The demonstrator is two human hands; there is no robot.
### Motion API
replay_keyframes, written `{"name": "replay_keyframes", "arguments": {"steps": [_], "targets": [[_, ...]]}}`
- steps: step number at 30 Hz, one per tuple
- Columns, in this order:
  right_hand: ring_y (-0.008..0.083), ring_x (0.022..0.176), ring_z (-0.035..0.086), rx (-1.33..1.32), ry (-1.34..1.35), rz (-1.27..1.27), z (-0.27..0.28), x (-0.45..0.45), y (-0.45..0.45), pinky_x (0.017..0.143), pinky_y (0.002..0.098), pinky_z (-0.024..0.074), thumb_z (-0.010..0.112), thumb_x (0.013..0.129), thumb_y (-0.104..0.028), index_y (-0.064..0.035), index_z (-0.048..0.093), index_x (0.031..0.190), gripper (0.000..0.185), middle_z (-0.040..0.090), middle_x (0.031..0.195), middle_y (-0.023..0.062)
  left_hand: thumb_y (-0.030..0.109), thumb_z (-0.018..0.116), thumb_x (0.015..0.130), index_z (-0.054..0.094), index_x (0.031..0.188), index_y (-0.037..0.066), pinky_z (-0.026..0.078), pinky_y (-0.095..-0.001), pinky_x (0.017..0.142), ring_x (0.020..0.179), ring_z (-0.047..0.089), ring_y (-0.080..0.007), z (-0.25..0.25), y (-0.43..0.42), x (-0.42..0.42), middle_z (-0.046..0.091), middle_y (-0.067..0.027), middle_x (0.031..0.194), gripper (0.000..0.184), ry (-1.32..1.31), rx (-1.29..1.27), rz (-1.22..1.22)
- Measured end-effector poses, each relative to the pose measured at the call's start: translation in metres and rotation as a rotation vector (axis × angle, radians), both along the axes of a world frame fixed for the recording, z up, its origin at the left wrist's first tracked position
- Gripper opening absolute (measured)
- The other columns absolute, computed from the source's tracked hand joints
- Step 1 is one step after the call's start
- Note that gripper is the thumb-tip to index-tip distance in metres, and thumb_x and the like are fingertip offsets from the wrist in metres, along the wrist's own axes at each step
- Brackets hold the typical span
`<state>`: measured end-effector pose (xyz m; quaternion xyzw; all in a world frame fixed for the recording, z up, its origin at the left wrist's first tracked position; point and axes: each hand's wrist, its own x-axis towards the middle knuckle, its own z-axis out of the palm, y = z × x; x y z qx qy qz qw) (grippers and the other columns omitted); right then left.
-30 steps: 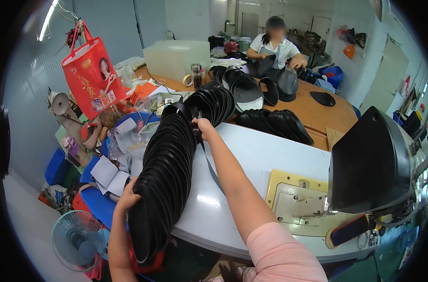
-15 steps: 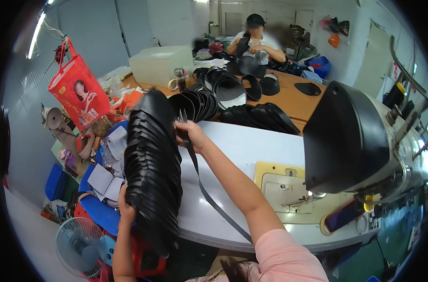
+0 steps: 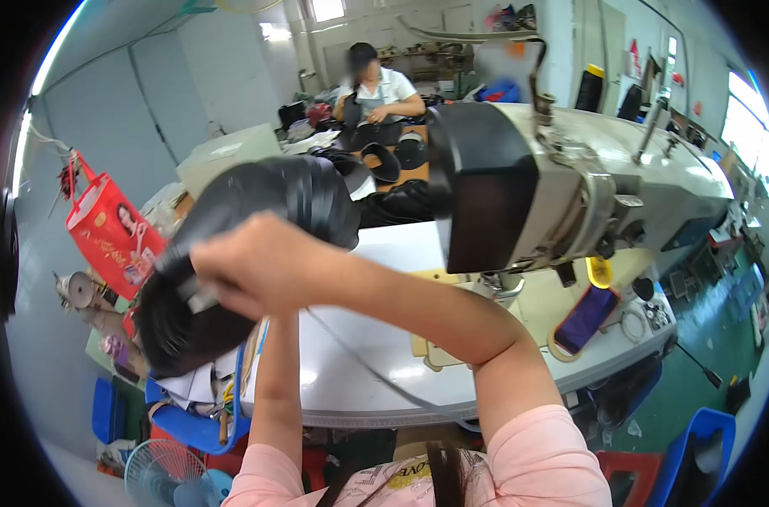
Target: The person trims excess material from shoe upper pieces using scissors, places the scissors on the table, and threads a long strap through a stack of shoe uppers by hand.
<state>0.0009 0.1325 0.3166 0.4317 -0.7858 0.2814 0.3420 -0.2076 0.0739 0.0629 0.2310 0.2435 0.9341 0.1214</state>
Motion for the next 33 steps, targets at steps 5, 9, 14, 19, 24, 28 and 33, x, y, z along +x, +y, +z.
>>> {"name": "replay_keyframes", "arguments": {"steps": [5, 9, 14, 19, 24, 28, 33], "targets": [[0.028, 0.056, 0.054, 0.199, -0.219, -0.103, -0.161, 0.017, 0.023, 0.048, 0.0381, 0.0424, 0.057, 0.073, -0.014, -0.0064, 0.043, 0.074, 0.016, 0.049, 0.062, 0.008, 0.03, 0.042, 0.09, 0.044, 0.12, 0.001, 0.043, -0.0325, 0.088, 0.101, 0.054, -0.021, -0.08, -0.044, -0.017, 0.052, -0.0116, 0.115, 0.041, 0.479, -1.403, 0.282], [0.0346, 0.063, 0.056, 0.198, -0.561, -0.11, -0.244, 0.039, 0.025, 0.053, 0.0438, 0.0427, 0.054, 0.079, -0.018, -0.0068, 0.046, 0.081, 0.014, 0.055, 0.065, 0.0139, 0.033, 0.041, 0.091, 0.043, 0.122, 0.001, 0.043, -0.0329, 0.088, 0.102, 0.053, -0.0211, -0.065, -0.112, -0.021, 0.051, -0.0115, 0.117, 0.044, 0.854, -1.696, 0.307], [0.0338, 0.062, 0.054, -0.066, -0.644, -0.107, -0.246, 0.031, 0.021, 0.052, 0.0408, 0.0407, 0.055, 0.081, -0.013, -0.0047, 0.046, 0.081, 0.012, 0.054, 0.067, 0.0137, 0.035, 0.041, 0.091, 0.02, 0.138, 0.012, 0.04, -0.0381, 0.09, 0.117, 0.041, -0.0271, -0.008, -0.17, 0.072, 0.032, -0.013, 0.135, 0.056, 0.11, -0.709, -0.143], [0.0188, 0.059, 0.055, -0.505, -0.793, 0.063, -0.263, 0.04, 0.012, 0.055, 0.0322, 0.0412, 0.051, 0.084, -0.009, -0.0013, 0.053, 0.085, 0.008, 0.059, 0.071, 0.0093, 0.011, 0.068, 0.066, 0.007, 0.141, 0.011, 0.028, -0.0369, 0.102, 0.127, 0.029, -0.0282, -0.005, -0.162, 0.181, 0.021, -0.0137, 0.142, 0.097, 0.392, -1.003, 0.232], [0.0095, 0.061, 0.048, -1.009, -0.841, -0.451, -0.278, 0.02, 0.042, 0.059, 0.0239, 0.0397, 0.05, 0.084, -0.018, 0.0014, 0.06, 0.084, 0.022, 0.057, 0.067, 0.0045, 0.003, 0.071, 0.058, 0.012, 0.14, 0.007, 0.028, -0.0334, 0.101, 0.124, 0.033, -0.0257, -0.008, -0.148, 0.193, 0.025, -0.0137, 0.139, 0.101, 0.142, -0.937, 0.24], [0.0097, 0.039, 0.041, -1.271, -1.097, -0.42, -0.292, -0.018, 0.05, 0.036, 0.0243, 0.0325, 0.053, 0.083, -0.024, -0.0023, 0.057, 0.091, 0.023, 0.05, 0.06, 0.0021, 0.002, 0.074, 0.058, 0.019, 0.138, 0.004, 0.035, -0.0321, 0.096, 0.117, 0.042, -0.0241, -0.001, -0.129, 0.178, 0.033, -0.0135, 0.135, 0.097, 0.241, -1.035, 0.324], [0.0129, 0.039, 0.042, -1.264, -1.211, -0.413, -0.289, -0.074, 0.07, 0.035, 0.0268, 0.0329, 0.054, 0.083, -0.023, -0.004, 0.053, 0.081, 0.019, 0.047, 0.057, 0.0025, -0.001, 0.074, 0.059, 0.025, 0.136, 0.001, 0.038, -0.0323, 0.094, 0.113, 0.046, -0.0229, 0.0, -0.127, 0.1, 0.04, -0.013, 0.13, 0.091, 0.224, -1.033, 0.205]]}}
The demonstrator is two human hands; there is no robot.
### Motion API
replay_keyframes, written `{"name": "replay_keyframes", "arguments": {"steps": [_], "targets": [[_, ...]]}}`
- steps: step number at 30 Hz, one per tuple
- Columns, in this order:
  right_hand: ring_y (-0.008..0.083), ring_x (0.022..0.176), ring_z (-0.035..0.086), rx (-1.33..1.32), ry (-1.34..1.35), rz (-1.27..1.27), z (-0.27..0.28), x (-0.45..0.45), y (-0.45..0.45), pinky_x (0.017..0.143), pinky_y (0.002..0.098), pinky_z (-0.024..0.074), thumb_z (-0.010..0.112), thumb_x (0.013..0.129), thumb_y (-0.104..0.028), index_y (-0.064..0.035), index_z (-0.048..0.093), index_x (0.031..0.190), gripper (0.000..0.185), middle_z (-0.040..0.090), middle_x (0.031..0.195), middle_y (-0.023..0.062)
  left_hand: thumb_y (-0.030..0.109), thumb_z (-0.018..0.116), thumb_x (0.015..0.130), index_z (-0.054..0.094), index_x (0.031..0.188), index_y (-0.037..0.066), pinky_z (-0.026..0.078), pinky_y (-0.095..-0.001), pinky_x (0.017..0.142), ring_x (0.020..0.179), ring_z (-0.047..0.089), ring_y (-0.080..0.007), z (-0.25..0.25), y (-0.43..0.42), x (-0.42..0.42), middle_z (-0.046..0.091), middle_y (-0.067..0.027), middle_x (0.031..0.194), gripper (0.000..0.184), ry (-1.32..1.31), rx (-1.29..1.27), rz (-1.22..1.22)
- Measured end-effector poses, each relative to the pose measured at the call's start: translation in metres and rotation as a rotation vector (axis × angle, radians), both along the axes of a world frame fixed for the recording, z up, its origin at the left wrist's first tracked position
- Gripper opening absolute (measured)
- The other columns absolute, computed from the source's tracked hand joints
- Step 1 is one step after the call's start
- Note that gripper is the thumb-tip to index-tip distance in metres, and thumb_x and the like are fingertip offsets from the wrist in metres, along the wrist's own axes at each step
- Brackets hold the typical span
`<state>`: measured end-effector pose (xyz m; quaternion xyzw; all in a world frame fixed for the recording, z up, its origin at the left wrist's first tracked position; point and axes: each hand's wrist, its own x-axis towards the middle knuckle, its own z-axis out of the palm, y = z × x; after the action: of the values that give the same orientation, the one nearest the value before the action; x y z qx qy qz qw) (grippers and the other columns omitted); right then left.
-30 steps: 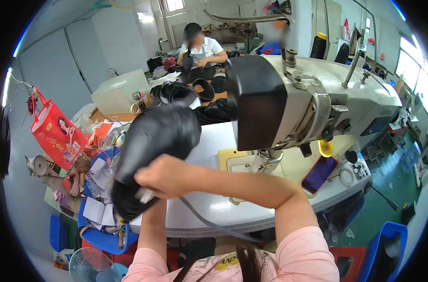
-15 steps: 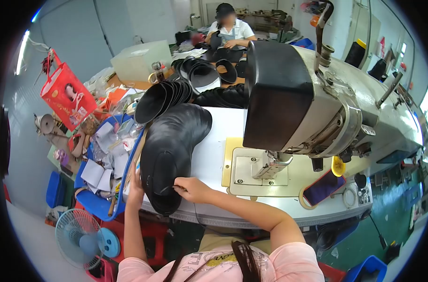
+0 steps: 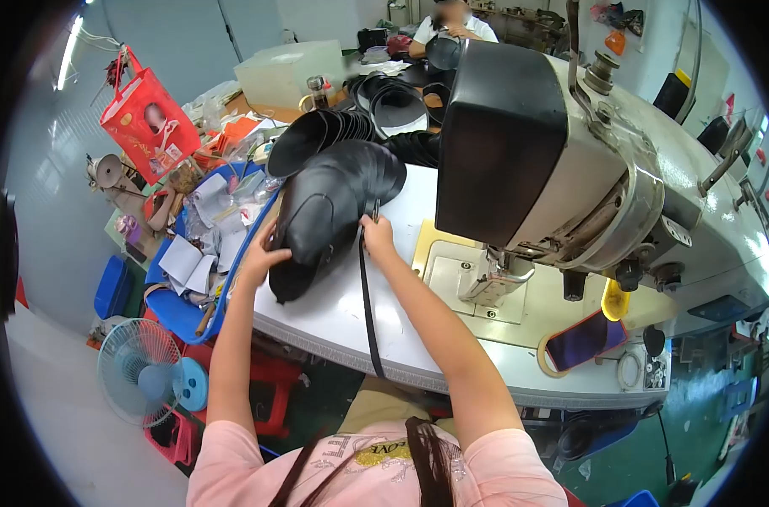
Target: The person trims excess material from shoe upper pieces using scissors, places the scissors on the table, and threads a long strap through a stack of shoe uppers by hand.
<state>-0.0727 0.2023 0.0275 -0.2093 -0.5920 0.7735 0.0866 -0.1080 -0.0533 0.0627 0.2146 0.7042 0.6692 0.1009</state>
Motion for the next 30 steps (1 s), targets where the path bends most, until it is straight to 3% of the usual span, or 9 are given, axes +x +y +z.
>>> {"name": "replay_keyframes", "arguments": {"steps": [8, 10, 14, 16, 20, 21, 24, 26, 30], "targets": [[0.0138, 0.054, 0.051, 0.564, 0.275, -0.155, -0.024, 0.061, 0.007, 0.054, 0.0255, 0.0402, 0.056, 0.082, -0.02, 0.001, 0.057, 0.073, 0.023, 0.057, 0.062, 0.0065, 0.009, 0.071, 0.068, 0.033, 0.13, -0.005, 0.04, -0.0326, 0.09, 0.102, 0.051, -0.0235, 0.001, -0.035, 0.007, 0.045, -0.0174, 0.121, 0.074, -0.199, -0.127, 0.059], [0.0099, 0.055, 0.05, 0.279, 0.365, -0.113, 0.011, 0.115, 0.002, 0.054, 0.0242, 0.0395, 0.057, 0.083, -0.016, 0.0009, 0.057, 0.073, 0.02, 0.057, 0.062, 0.0053, 0.013, 0.072, 0.067, 0.036, 0.128, -0.006, 0.041, -0.0328, 0.087, 0.099, 0.052, -0.0218, -0.007, -0.041, 0.015, 0.048, -0.0166, 0.117, 0.073, -0.186, -0.117, 0.095], [0.0057, 0.053, 0.046, 0.334, 0.218, -0.052, 0.057, 0.201, 0.018, 0.047, 0.0182, 0.0322, 0.057, 0.083, -0.009, -0.0002, 0.058, 0.08, 0.01, 0.058, 0.068, 0.0039, 0.012, 0.074, 0.063, 0.038, 0.128, -0.002, 0.042, -0.0317, 0.084, 0.101, 0.051, -0.0216, 0.01, -0.036, 0.046, 0.05, -0.016, 0.115, 0.075, -0.02, -0.199, 0.243], [0.008, 0.058, 0.052, 0.232, 0.375, -0.176, 0.072, 0.24, 0.023, 0.053, 0.0207, 0.0407, 0.056, 0.083, -0.003, 0.0016, 0.058, 0.08, 0.006, 0.058, 0.068, 0.0023, 0.009, 0.075, 0.062, 0.039, 0.127, 0.0, 0.041, -0.0316, 0.085, 0.102, 0.051, -0.0213, 0.016, -0.029, 0.077, 0.051, -0.0154, 0.112, 0.075, 0.145, -0.191, 0.329], [0.0127, 0.054, 0.053, 0.34, 0.578, -0.292, 0.116, 0.33, 0.038, 0.051, 0.0243, 0.0419, 0.053, 0.082, 0.001, 0.0007, 0.059, 0.083, 0.006, 0.06, 0.069, 0.005, 0.004, 0.069, 0.066, 0.031, 0.127, 0.005, 0.045, -0.0249, 0.074, 0.086, 0.055, -0.0147, 0.025, 0.004, 0.15, 0.053, -0.0101, 0.107, 0.071, -0.2, 0.268, 0.298], [0.0139, 0.051, 0.053, 0.472, 0.707, -0.207, 0.127, 0.348, 0.047, 0.049, 0.0253, 0.0416, 0.055, 0.08, 0.0, 0.0003, 0.059, 0.082, 0.005, 0.06, 0.065, 0.0057, 0.004, 0.067, 0.068, 0.03, 0.126, 0.005, 0.042, -0.0219, 0.063, 0.074, 0.053, -0.0093, 0.033, 0.028, 0.172, 0.054, -0.0081, 0.104, 0.069, -0.257, 0.395, 0.281], [0.018, 0.046, 0.053, 0.726, 0.85, -0.09, 0.155, 0.379, 0.057, 0.045, 0.0268, 0.0405, 0.058, 0.075, -0.003, -0.001, 0.06, 0.079, 0.005, 0.057, 0.056, 0.0068, 0.023, 0.069, 0.075, 0.037, 0.124, 0.007, 0.038, -0.0211, 0.054, 0.061, 0.047, -0.0079, 0.006, 0.079, 0.188, 0.051, -0.0011, 0.084, 0.061, -0.315, 0.583, 0.13], [0.0186, 0.046, 0.053, 0.786, 0.835, -0.144, 0.16, 0.389, 0.059, 0.045, 0.0262, 0.0408, 0.058, 0.074, -0.001, -0.0012, 0.06, 0.078, 0.005, 0.057, 0.057, 0.0069, 0.014, 0.065, 0.079, 0.037, 0.119, 0.006, 0.047, -0.0262, 0.073, 0.082, 0.057, -0.0141, 0.019, 0.121, 0.209, 0.056, -0.0063, 0.1, 0.05, -0.331, 0.655, 0.143], [0.018, 0.049, 0.054, 0.762, 0.546, -0.363, 0.138, 0.39, 0.064, 0.047, 0.0248, 0.039, 0.052, 0.076, 0.003, 0.0004, 0.058, 0.08, 0.007, 0.057, 0.062, 0.0128, 0.011, 0.064, 0.08, 0.052, 0.11, 0.001, 0.046, -0.0272, 0.079, 0.086, 0.058, -0.0125, -0.035, 0.151, 0.202, 0.061, -0.0051, 0.098, 0.034, -0.628, 0.51, 0.008]]}}
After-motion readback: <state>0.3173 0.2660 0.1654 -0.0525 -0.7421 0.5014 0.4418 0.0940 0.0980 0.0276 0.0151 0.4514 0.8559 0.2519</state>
